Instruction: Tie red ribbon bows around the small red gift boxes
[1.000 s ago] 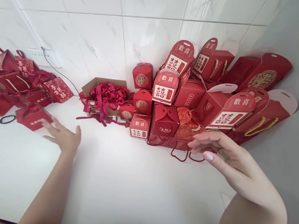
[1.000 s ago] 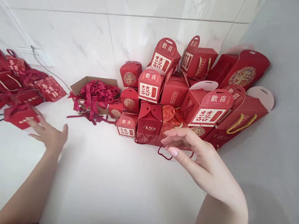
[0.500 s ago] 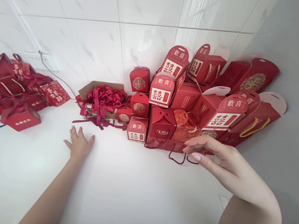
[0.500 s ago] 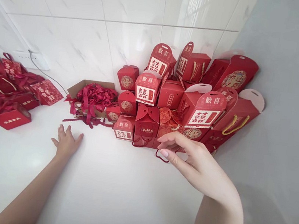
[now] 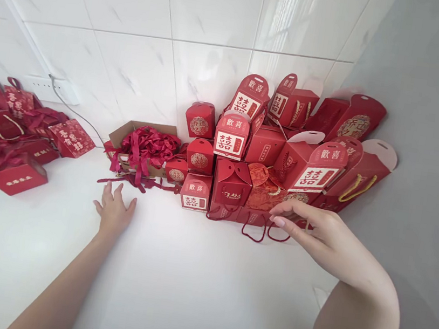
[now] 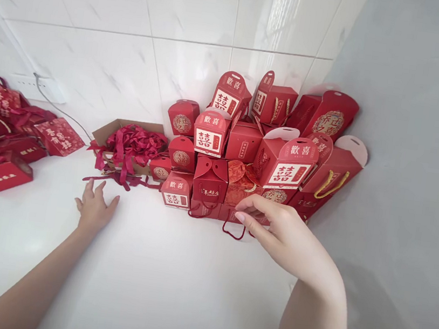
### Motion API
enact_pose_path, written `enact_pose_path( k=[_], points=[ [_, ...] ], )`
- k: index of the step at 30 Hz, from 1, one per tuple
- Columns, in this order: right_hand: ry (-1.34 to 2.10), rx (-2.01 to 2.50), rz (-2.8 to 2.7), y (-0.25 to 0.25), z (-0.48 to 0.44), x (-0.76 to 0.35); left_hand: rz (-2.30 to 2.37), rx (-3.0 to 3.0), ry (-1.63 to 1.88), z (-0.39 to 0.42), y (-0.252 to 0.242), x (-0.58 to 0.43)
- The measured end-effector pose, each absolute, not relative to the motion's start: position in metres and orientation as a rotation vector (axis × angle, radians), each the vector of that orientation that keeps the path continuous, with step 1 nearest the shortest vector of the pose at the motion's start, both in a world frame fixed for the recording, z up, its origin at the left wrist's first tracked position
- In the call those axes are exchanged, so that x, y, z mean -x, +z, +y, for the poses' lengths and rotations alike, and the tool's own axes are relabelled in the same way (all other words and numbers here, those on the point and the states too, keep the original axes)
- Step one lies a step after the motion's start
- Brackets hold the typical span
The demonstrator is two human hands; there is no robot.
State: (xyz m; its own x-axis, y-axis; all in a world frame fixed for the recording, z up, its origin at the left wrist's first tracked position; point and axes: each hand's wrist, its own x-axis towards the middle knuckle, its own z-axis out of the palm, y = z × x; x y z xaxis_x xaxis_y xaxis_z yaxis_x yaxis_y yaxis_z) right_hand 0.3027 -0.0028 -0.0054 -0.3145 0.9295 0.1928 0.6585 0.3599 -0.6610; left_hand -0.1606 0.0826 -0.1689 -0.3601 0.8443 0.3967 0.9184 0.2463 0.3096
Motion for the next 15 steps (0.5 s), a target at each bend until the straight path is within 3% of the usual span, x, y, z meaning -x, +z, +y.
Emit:
enact_pose_path(
  k=[8,15],
  points=[
    [0.482,1.605,-2.047,-0.013,0.011,-0.319,-1.672,2.442,-1.093,0.091,-0.105,0.049],
    [0.456,1.600,-2.067,-0.015,0.013,-0.323,-1.735,2.656,-0.766,0.129,-0.083,0.012]
  ],
)
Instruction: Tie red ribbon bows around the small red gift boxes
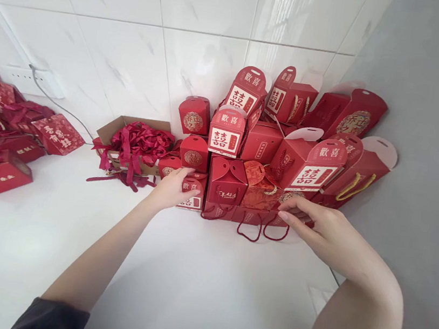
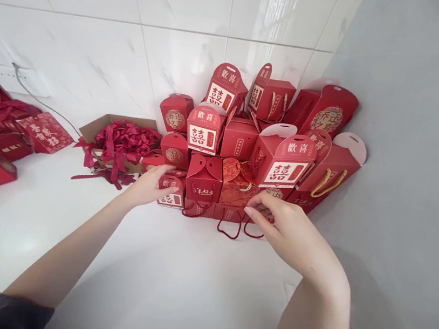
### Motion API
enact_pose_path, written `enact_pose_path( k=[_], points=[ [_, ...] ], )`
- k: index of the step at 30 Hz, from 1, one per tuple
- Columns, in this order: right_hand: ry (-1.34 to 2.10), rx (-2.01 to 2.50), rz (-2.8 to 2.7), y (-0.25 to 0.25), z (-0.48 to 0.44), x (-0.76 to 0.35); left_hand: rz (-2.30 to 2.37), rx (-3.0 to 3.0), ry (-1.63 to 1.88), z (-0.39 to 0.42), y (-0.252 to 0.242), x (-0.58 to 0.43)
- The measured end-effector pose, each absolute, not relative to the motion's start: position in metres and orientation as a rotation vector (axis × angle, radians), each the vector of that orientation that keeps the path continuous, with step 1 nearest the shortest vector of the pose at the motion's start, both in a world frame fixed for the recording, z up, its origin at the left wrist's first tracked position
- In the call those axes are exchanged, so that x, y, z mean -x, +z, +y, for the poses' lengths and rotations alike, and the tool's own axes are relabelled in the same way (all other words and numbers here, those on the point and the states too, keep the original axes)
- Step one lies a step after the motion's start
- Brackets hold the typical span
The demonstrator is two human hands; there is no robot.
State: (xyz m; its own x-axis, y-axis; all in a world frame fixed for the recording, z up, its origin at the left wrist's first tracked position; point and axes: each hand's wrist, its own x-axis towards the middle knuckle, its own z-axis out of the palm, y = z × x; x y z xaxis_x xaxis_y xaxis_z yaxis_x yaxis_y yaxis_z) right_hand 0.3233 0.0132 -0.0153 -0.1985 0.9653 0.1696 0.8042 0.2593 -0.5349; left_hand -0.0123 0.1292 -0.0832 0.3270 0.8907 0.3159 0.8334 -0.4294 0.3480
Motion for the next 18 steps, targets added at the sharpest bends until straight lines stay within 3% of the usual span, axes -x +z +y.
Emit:
enact_pose_path(
  k=[5,12,18],
  points=[
    [0.476,1.597,-2.063,-0.017,0.014,-0.322,1.511,-2.336,0.661,0.131,-0.084,0.038],
    [0.648,1.393,-2.245,-0.018,0.013,-0.296,1.143,-2.388,0.476,0.071,-0.062,0.041],
    [0.673,1.139,-2.465,-0.040,0.019,-0.245,0.793,-2.641,0.543,0.035,-0.097,0.030]
  ],
)
